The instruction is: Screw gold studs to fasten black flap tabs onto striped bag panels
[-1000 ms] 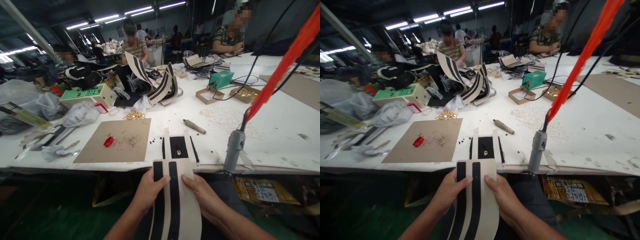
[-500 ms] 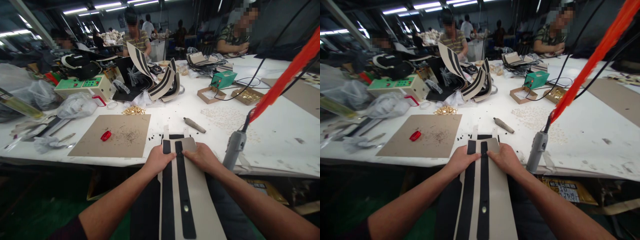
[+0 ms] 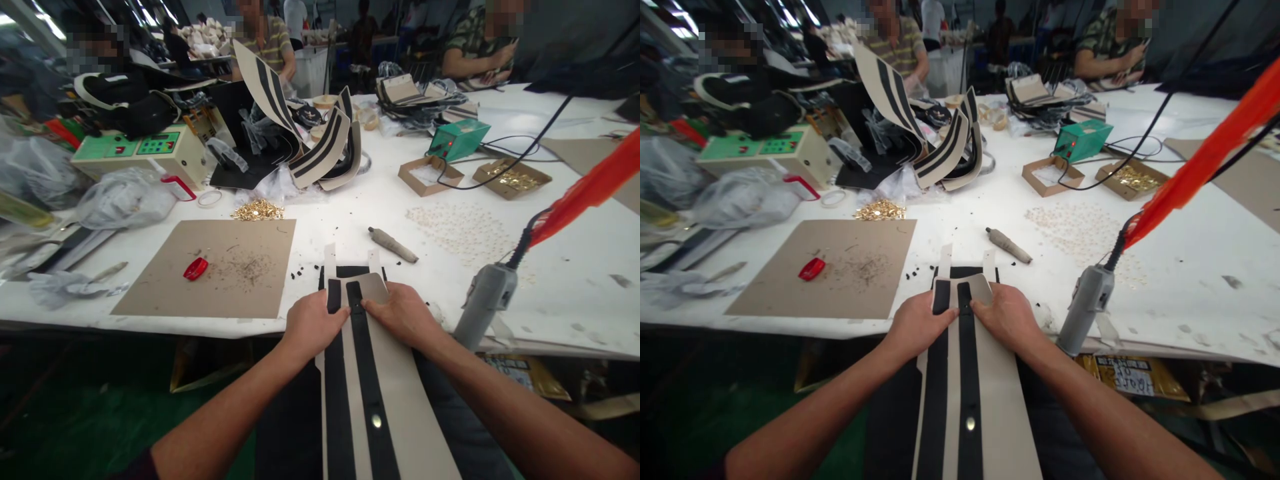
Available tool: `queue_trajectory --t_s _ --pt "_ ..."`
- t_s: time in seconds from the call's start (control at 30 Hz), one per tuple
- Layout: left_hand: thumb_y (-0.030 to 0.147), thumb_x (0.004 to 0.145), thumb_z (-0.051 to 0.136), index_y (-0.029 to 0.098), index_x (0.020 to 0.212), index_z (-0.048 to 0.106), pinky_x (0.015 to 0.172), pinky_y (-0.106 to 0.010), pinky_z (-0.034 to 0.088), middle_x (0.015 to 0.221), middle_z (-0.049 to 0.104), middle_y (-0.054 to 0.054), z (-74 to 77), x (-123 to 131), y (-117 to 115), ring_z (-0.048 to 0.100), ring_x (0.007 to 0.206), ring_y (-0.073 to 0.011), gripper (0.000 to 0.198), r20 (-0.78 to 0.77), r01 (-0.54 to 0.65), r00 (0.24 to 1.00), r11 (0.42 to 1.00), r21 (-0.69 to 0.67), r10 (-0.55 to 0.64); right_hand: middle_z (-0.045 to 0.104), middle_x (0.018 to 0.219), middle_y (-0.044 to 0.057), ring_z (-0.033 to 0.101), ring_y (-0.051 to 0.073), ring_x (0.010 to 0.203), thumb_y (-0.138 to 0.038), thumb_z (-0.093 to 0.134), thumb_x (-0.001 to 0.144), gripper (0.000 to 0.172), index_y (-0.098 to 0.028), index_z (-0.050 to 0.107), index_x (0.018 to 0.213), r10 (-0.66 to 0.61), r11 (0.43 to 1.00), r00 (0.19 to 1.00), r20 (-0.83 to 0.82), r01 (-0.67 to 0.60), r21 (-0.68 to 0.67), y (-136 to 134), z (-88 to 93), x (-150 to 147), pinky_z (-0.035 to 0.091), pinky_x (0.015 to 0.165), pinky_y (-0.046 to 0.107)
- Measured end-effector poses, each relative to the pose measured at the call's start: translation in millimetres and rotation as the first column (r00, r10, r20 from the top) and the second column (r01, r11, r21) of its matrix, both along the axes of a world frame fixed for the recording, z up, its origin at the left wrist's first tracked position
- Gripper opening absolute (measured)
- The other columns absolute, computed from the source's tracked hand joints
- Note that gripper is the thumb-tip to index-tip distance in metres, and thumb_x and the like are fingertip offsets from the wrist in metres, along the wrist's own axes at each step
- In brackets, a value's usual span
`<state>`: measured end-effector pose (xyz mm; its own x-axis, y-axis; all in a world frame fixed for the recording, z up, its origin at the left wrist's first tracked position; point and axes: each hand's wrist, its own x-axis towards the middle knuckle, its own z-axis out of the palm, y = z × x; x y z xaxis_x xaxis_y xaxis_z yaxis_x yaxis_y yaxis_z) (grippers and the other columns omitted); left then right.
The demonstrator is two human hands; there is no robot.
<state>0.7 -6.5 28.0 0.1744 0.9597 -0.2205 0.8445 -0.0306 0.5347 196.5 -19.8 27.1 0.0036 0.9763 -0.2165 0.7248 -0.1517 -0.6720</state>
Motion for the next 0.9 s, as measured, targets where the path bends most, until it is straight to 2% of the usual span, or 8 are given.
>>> queue_trajectory --t_s 0.2,0.4,0.63,0.8,0.9 --pt "0.045 0.088 0.063 0.025 0.099 0.076 0.077 -0.036 0.05 0.103 0.081 -0.009 -1.2 -1.8 2.2 0.074 0.098 -0.0335 0.027 0.001 0.021 1.0 0.999 -0.033 -0.021 0.079 0.09 0.011 0.072 0.029 0.083 -0.034 0.063 0.091 0.021 -0.018 0.076 0.091 -0.004 1.0 0.999 0.037 0.004 -0.005 3.4 -1.6 -1.9 0.047 0.068 0.033" --pt "0.045 0.087 0.065 0.025 0.102 0.079 0.08 -0.037 0.051 0.104 0.081 -0.01 -0.9 -3.0 3.9 0.074 0.1 -0.0336 0.028 0.041 -0.01 0.999 0.997 -0.073 0.013 0.08 0.097 0.01 0.073 0.029 0.089 -0.035 0.063 0.091 0.023 -0.019 0.078 0.098 -0.011 0.999 1.0 0.021 0.012 -0.032 4.3 -2.5 -2.1 0.05 0.072 0.033" --pt "0.045 0.087 0.065 0.027 0.097 0.078 0.077 -0.035 0.051 0.098 0.081 -0.006 -5.9 -5.0 4.6 0.074 0.095 -0.0318 0.025 0.089 -0.027 0.995 0.995 -0.092 0.035 0.08 0.097 0.011 0.074 0.03 0.089 -0.034 0.063 0.09 0.022 -0.019 0.077 0.097 -0.003 1.0 0.999 0.036 0.004 -0.02 5.7 -5.3 -1.3 0.05 0.072 0.034" --pt "0.044 0.088 0.064 0.026 0.095 0.077 0.076 -0.036 0.05 0.099 0.081 -0.006 -3.7 -4.5 8.1 0.074 0.096 -0.0329 0.023 0.088 -0.006 0.996 0.996 -0.091 0.014 0.08 0.1 0.012 0.074 0.032 0.093 -0.035 0.063 0.09 0.023 -0.019 0.077 0.099 0.007 1.0 0.998 0.06 -0.006 -0.022 8.7 -4.8 -2.0 0.052 0.077 0.037" --pt "0.043 0.088 0.065 0.025 0.096 0.076 0.075 -0.036 0.05 0.098 0.081 -0.007 -2.2 -5.2 0.1 0.075 0.094 -0.0333 0.023 0.079 -0.008 0.997 0.998 -0.064 0.013 0.08 0.1 0.01 0.074 0.031 0.094 -0.037 0.061 0.093 0.023 -0.02 0.075 0.099 0.0 1.0 1.0 0.017 0.0 0.006 -0.6 -6.1 -1.3 0.052 0.079 0.038"
